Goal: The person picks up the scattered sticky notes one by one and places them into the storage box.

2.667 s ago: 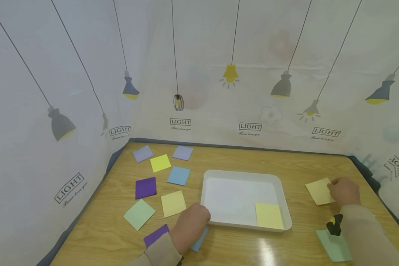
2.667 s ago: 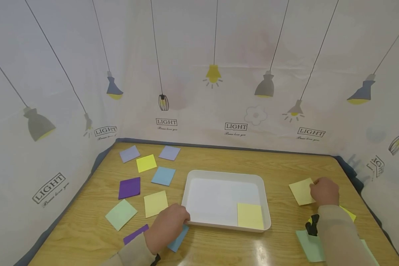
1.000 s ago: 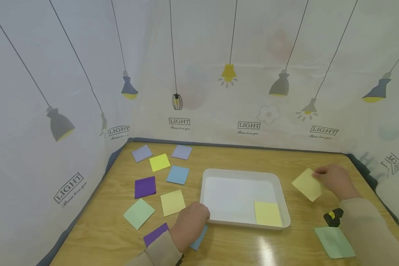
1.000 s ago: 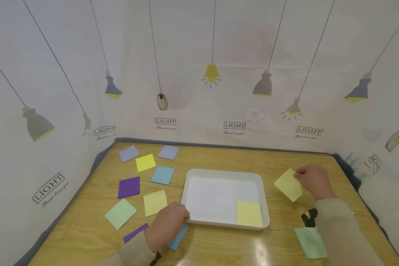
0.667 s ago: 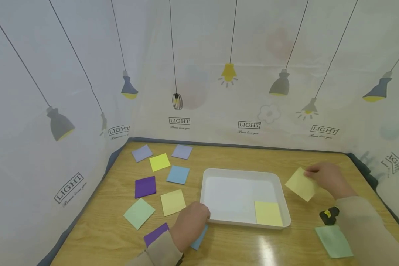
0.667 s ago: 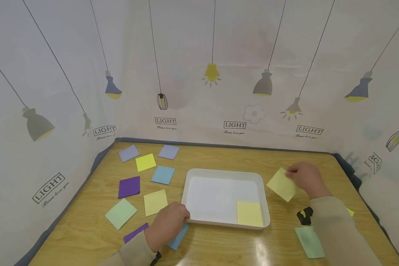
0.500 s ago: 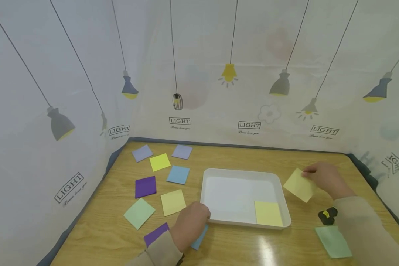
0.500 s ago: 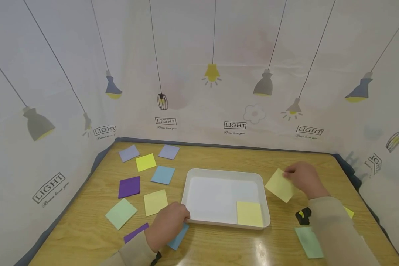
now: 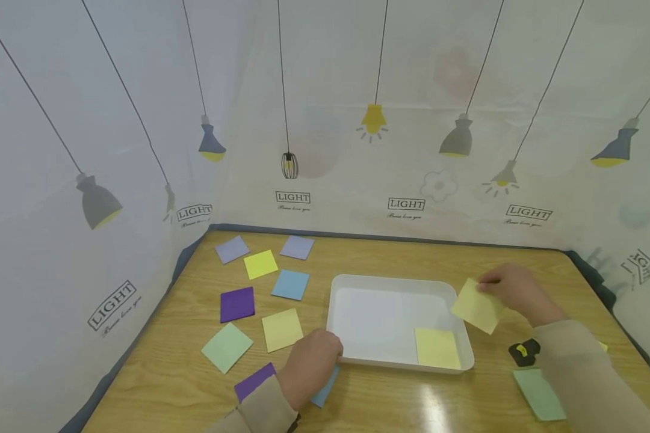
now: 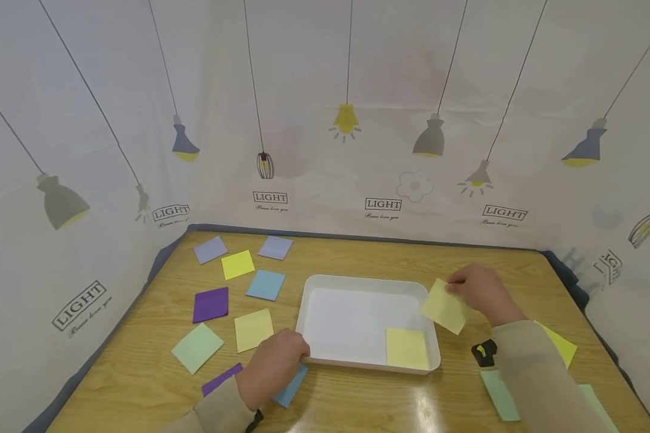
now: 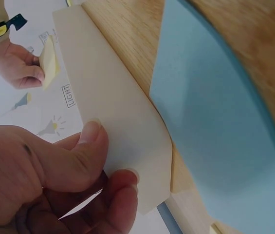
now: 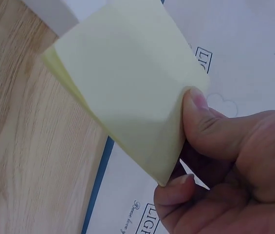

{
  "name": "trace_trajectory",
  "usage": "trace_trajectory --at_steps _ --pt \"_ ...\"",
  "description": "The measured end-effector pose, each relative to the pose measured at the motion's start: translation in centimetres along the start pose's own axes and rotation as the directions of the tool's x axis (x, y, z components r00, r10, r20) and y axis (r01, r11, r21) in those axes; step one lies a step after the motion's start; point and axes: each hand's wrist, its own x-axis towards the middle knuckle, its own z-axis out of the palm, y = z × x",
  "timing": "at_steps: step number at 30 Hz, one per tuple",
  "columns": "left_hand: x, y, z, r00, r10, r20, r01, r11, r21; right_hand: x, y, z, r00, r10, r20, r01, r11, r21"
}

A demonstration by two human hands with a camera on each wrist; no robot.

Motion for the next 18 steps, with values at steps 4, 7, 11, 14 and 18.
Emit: trace_trajectory --at_steps 4,7,11,14,18 --pt "0.0 0.0 0.0 1.000 -0.009 0.009 0.009 1.000 0.000 0.2 -0.8 0.3 0.999 -0.039 0.013 0.039 0.999 0.007" --pt "0.1 -0.1 0.0 1.000 -0.009 0.016 0.009 1.000 -0.003 0.3 -1.6 0.5 0.998 -0.062 0.024 0.062 0.998 0.002" --pt "0.2 -0.1 0.2 1.000 -0.007 0.024 0.007 1.000 0.002 0.4 -2.4 0.9 0.996 -0.085 0.040 0.086 0.996 -0.006" --pt "0.2 -0.2 0.2 1.000 -0.010 0.029 0.010 1.000 0.007 0.5 -3.0 1.2 0.992 -0.112 0.056 0.112 0.994 -0.006" --pt "0.2 -0.1 0.1 1.000 -0.016 0.025 0.015 1.000 0.007 0.6 -3.8 1.6 0.986 -0.152 0.073 0.153 0.988 -0.004"
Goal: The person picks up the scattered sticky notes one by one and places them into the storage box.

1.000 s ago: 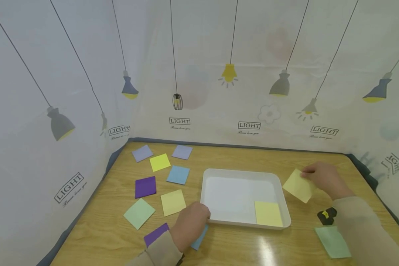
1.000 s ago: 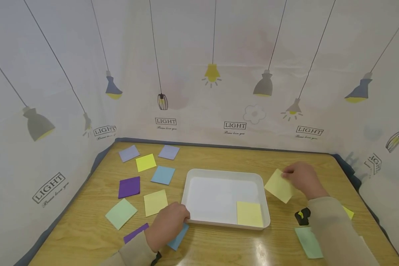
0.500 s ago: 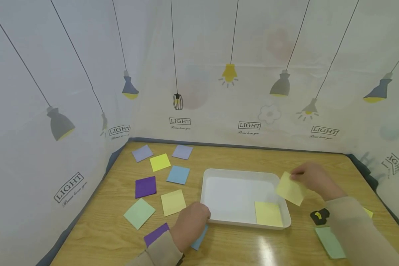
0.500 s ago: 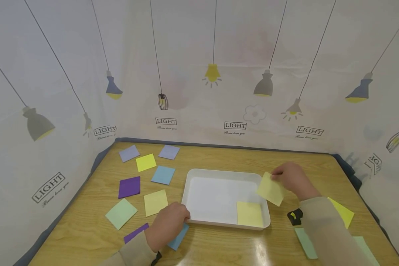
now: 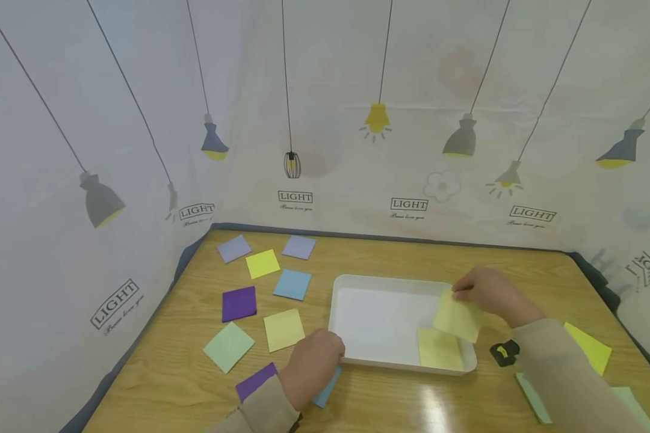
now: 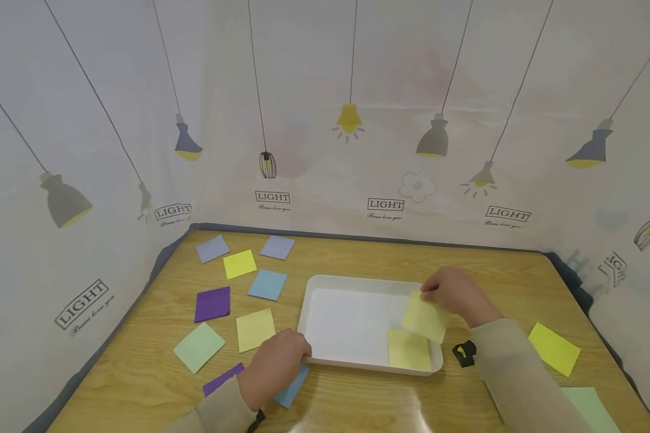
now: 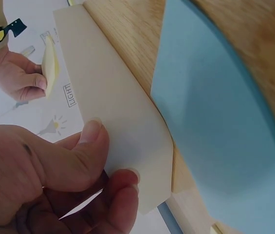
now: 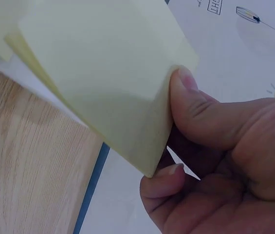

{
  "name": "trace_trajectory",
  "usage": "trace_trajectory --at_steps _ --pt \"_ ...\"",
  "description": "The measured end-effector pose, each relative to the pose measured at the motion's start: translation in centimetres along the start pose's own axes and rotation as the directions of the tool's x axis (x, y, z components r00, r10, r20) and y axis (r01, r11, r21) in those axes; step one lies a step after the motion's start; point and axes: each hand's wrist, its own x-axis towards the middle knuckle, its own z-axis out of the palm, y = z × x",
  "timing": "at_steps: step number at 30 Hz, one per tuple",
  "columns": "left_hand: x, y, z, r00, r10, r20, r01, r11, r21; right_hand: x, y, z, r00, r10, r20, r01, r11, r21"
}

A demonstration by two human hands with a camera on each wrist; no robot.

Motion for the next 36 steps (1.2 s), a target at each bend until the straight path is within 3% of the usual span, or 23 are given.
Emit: trace_trajectory --at_steps 4,11,36 --pt "0.0 0.0 -0.1 1.000 -0.004 -0.002 0.004 1.000 -0.002 0.3 -0.8 0.3 1.000 -0.014 0.018 0.014 1.000 -0.002" --pt "0.0 0.1 -0.3 1.000 -0.002 -0.007 0.002 1.000 -0.008 0.8 -1.7 1.0 0.993 0.022 0.119 -0.022 1.000 0.003" --pt "0.0 0.1 -0.3 1.000 -0.001 0.000 0.001 1.000 0.014 1.4 -2.1 3.6 0.977 0.018 0.213 -0.016 1.000 -0.011"
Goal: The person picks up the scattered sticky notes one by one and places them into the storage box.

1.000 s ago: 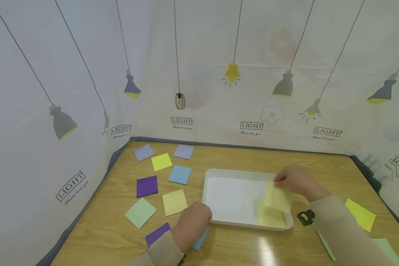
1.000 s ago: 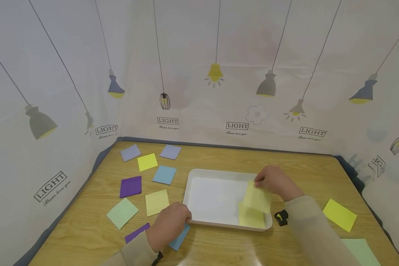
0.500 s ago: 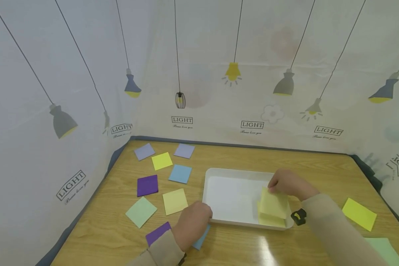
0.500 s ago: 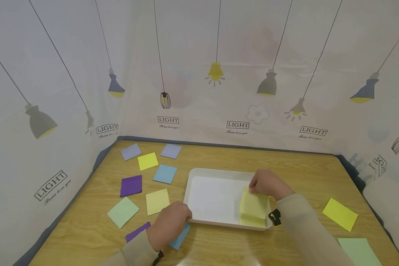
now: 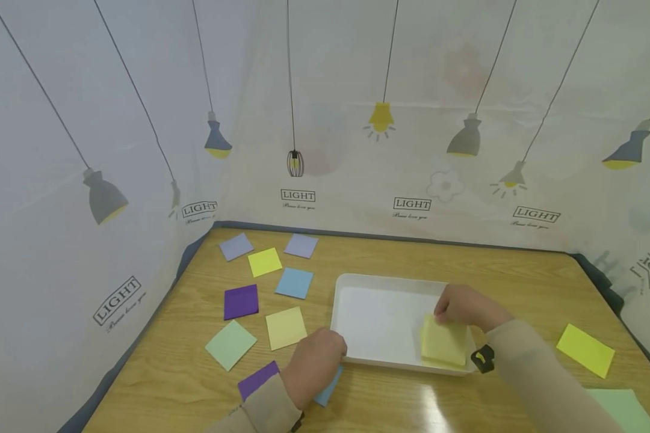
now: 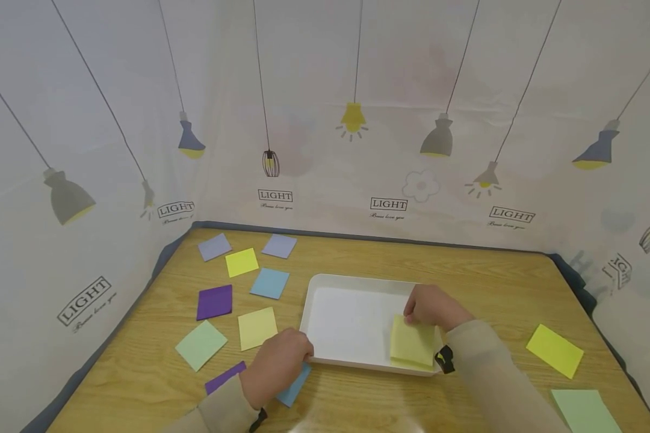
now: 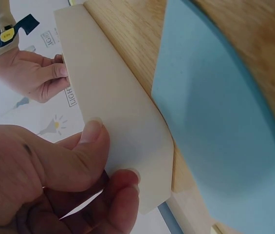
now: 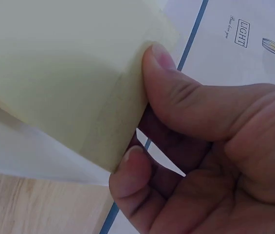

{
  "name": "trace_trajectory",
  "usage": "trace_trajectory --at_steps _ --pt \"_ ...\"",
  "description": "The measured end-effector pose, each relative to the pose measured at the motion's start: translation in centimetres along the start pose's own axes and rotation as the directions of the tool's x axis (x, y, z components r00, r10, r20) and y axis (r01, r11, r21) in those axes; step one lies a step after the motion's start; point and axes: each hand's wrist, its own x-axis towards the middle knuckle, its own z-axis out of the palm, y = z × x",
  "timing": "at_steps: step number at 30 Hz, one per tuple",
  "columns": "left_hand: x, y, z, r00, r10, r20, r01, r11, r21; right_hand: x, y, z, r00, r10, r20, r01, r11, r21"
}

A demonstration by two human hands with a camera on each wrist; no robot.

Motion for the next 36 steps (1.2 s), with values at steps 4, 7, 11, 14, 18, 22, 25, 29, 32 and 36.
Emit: trace_trajectory --at_steps 4,7,11,14,18,22,25,29,32,36 --pt "0.0 0.1 0.0 1.000 -0.006 0.006 0.006 1.000 -0.006 0.1 0.2 0.5 1.000 0.008 0.007 -0.008 1.000 0.009" --pt "0.0 0.1 0.0 1.000 -0.009 0.008 0.009 1.000 -0.008 0.2 0.3 0.8 1.000 0.019 0.012 -0.019 1.000 0.021" --pt "0.0 0.1 -0.2 1.000 -0.009 0.008 0.009 1.000 -0.002 0.4 0.4 1.2 1.000 0.025 0.008 -0.026 0.999 0.031" --pt "-0.1 0.2 -0.2 1.000 -0.009 0.010 0.009 1.000 0.000 0.5 0.5 1.6 1.000 0.026 -0.006 -0.026 0.999 0.031" --pt "-0.1 0.2 -0.1 1.000 -0.008 0.009 0.007 1.000 0.007 0.7 0.8 2.2 0.999 0.029 -0.031 -0.029 0.999 0.025" --pt "0.0 0.1 0.0 1.000 -0.006 0.003 0.006 1.000 0.008 0.9 0.9 2.5 0.998 0.042 -0.052 -0.041 0.999 0.019" --pt "-0.1 0.1 0.0 1.000 -0.002 -0.005 0.002 1.000 0.010 1.0 0.9 2.6 0.997 0.045 -0.068 -0.044 0.999 0.015" --pt "-0.1 0.1 0.0 1.000 -0.003 -0.004 0.003 1.000 0.021 0.9 0.6 2.8 0.995 0.049 -0.084 -0.047 0.999 0.018" --pt "-0.1 0.1 -0.1 1.000 -0.009 0.005 0.009 1.000 0.019 0.7 0.4 3.0 0.994 0.056 -0.092 -0.054 0.998 0.028" --pt "0.0 0.1 0.0 1.000 -0.006 0.002 0.006 1.000 0.019 0.7 0.3 3.2 0.993 0.064 -0.099 -0.061 0.998 0.028"
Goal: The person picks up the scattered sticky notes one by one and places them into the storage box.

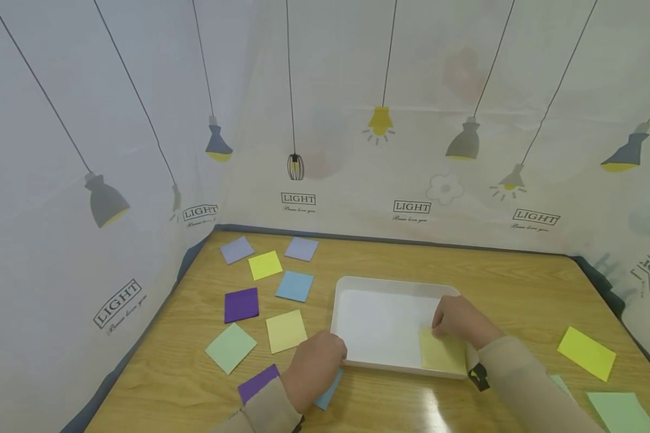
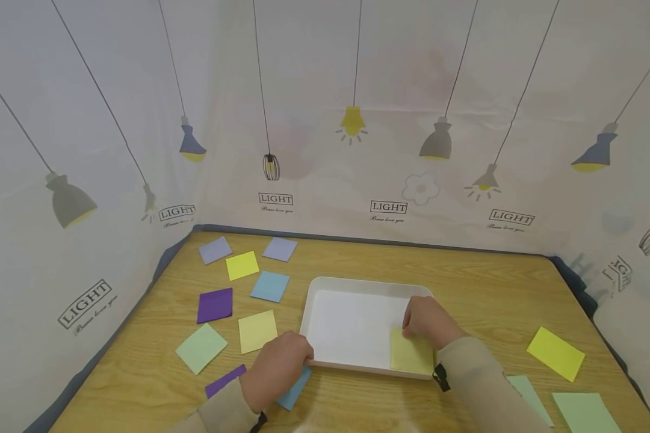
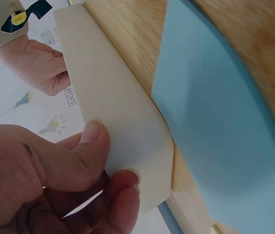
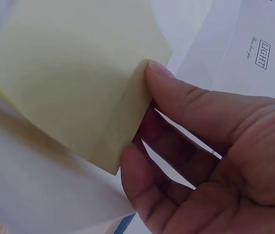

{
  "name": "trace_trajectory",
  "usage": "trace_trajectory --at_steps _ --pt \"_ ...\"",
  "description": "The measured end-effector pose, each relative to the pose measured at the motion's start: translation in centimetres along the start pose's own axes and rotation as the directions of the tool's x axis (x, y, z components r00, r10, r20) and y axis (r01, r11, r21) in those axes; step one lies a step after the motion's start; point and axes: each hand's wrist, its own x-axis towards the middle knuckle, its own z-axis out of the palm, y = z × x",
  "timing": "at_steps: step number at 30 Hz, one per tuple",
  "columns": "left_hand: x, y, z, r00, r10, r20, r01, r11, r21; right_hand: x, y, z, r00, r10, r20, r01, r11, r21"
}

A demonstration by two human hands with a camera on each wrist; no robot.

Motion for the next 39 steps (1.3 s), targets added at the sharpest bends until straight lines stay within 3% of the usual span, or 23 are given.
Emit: trace_trajectory --at_steps 39 --pt "0.0 -0.1 0.5 1.000 -0.008 -0.012 0.007 1.000 -0.002 -0.2 -0.2 1.1 0.999 -0.010 -0.053 0.009 1.000 -0.016"
